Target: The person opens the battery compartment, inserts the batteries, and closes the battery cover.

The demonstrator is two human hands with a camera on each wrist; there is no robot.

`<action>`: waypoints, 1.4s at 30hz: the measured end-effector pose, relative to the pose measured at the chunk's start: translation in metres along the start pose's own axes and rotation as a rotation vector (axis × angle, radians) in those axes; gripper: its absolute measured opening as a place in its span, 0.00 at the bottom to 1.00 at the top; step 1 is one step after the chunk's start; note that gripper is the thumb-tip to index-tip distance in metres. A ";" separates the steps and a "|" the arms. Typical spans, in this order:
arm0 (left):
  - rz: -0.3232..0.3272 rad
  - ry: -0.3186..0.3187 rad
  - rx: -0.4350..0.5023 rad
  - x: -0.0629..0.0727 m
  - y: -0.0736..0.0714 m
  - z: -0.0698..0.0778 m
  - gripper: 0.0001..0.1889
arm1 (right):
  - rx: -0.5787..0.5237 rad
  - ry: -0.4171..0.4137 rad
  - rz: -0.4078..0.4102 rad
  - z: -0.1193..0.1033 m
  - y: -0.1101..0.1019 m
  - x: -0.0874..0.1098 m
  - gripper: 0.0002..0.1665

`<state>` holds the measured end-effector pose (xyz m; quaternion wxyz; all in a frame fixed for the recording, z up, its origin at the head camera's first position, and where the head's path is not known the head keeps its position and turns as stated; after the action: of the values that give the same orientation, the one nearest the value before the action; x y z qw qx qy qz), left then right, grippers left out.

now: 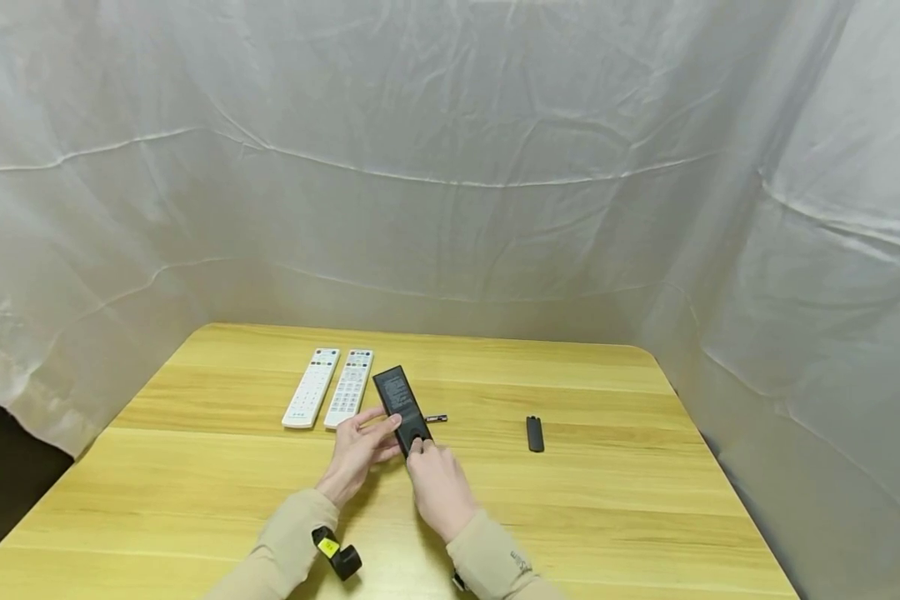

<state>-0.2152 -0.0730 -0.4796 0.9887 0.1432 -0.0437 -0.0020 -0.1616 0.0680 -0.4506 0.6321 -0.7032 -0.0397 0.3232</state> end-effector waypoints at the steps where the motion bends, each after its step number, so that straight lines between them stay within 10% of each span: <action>1: 0.008 -0.003 0.006 0.000 0.000 0.000 0.26 | 0.015 -0.010 -0.004 -0.001 0.000 0.001 0.28; 20: 0.041 0.002 0.028 -0.002 0.000 0.002 0.27 | -0.053 -0.040 -0.056 -0.004 0.001 0.009 0.34; 42: 0.041 -0.002 0.006 -0.001 -0.008 0.003 0.28 | -0.872 0.353 0.048 0.066 0.004 -0.010 0.11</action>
<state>-0.2160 -0.0811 -0.4792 0.9881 0.1452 -0.0478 0.0182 -0.2042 0.1199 -0.4499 0.2674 -0.9479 -0.0473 0.1664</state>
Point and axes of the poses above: each hand's wrist, its own x-axis away from the middle knuckle, its own y-axis out of the palm, z = x × y, the point moved 2 cm from there along -x, towards the middle knuckle, and after that the axes turned 1 degree about -z, right-handed, at the moved point
